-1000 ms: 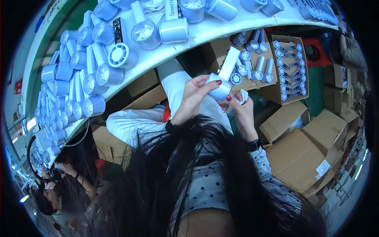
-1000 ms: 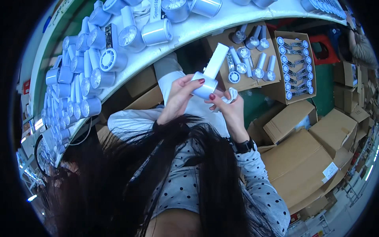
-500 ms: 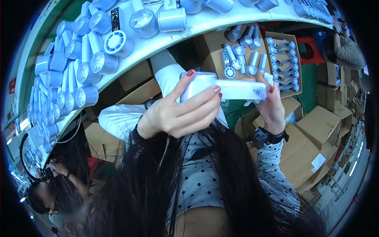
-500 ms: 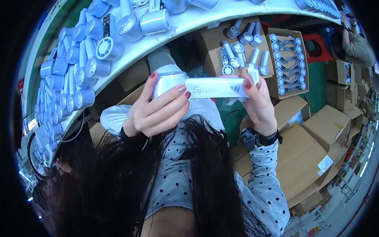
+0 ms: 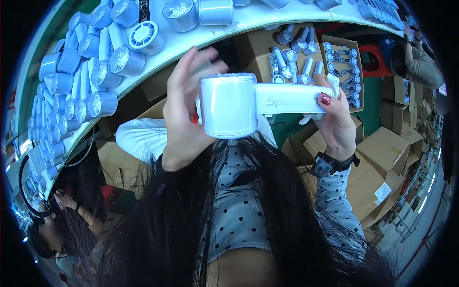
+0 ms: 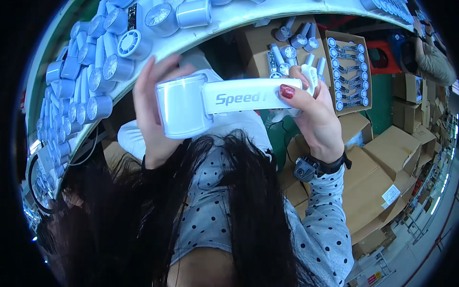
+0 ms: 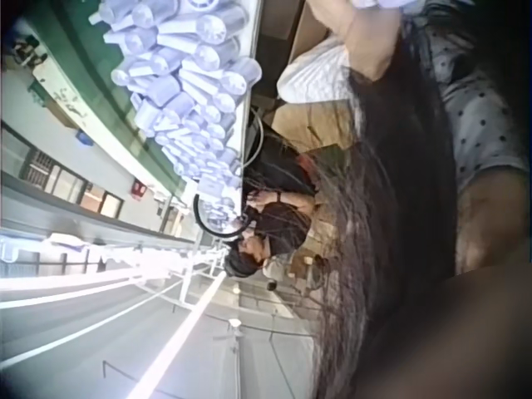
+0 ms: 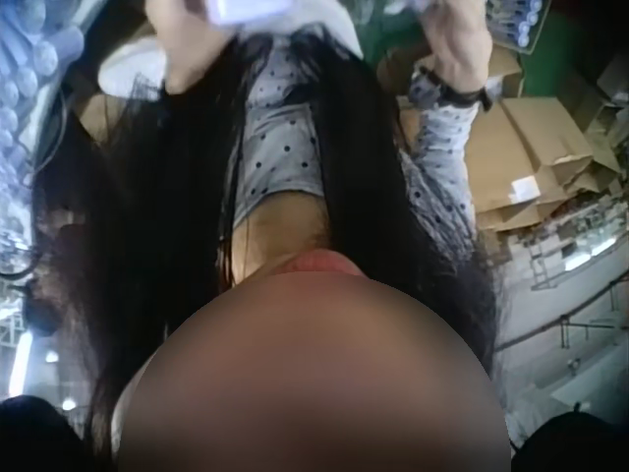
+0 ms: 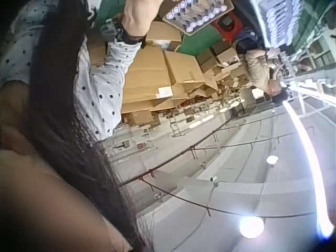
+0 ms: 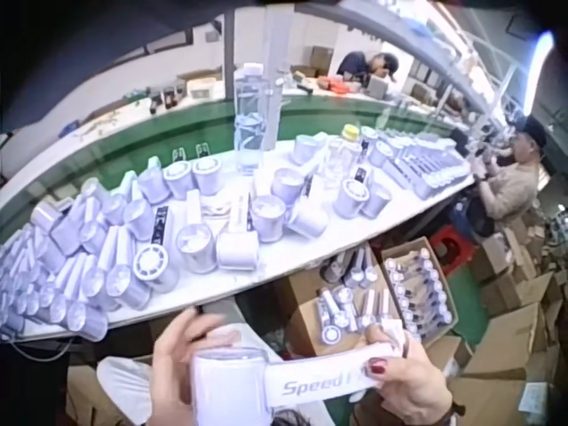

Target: Wiping down small portable fans with a cloth at an assembly station.

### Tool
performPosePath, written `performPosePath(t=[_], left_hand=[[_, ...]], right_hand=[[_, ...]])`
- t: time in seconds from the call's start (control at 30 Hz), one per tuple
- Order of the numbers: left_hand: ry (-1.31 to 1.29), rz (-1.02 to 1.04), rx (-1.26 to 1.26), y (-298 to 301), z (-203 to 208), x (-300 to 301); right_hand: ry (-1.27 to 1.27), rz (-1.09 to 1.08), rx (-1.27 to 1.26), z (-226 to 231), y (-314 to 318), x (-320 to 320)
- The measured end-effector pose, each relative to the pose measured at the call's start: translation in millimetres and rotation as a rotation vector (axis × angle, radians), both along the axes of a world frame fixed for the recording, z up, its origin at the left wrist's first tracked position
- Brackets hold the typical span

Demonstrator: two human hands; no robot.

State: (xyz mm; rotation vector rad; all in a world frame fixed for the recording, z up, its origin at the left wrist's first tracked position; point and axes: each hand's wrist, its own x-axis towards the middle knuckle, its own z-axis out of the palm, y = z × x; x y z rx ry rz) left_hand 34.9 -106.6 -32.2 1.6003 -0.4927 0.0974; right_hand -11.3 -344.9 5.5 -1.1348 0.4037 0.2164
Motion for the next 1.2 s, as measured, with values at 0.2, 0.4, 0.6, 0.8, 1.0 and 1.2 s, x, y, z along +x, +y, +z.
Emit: performPosePath(t=[0.2, 0.4, 0.6, 0.8, 1.0, 1.2], left_hand=[[0.625, -0.249, -0.241, 15, 10, -17], [0.873, -0.313, -0.348, 31, 9, -19], [0.911, -0.401, -0.464, 36, 16, -17], [0.935, -0.264, -0.475, 31, 21, -14], [0.946, -0.323, -0.496, 30, 17, -14], [0.846, -0.189, -0.416, 32, 21, -16]], right_hand=[[-0.038, 0.036, -0.059, 8, 1, 1], [0.016, 0.085, -0.113, 21, 12, 5], [-0.033, 0.181, -0.112, 23, 9, 7], [0.031, 0.280, -0.180, 24, 16, 7], [0.049, 0.109, -0.169, 10, -4, 30], [-0.720, 0.314, -0.894, 35, 49, 50]])
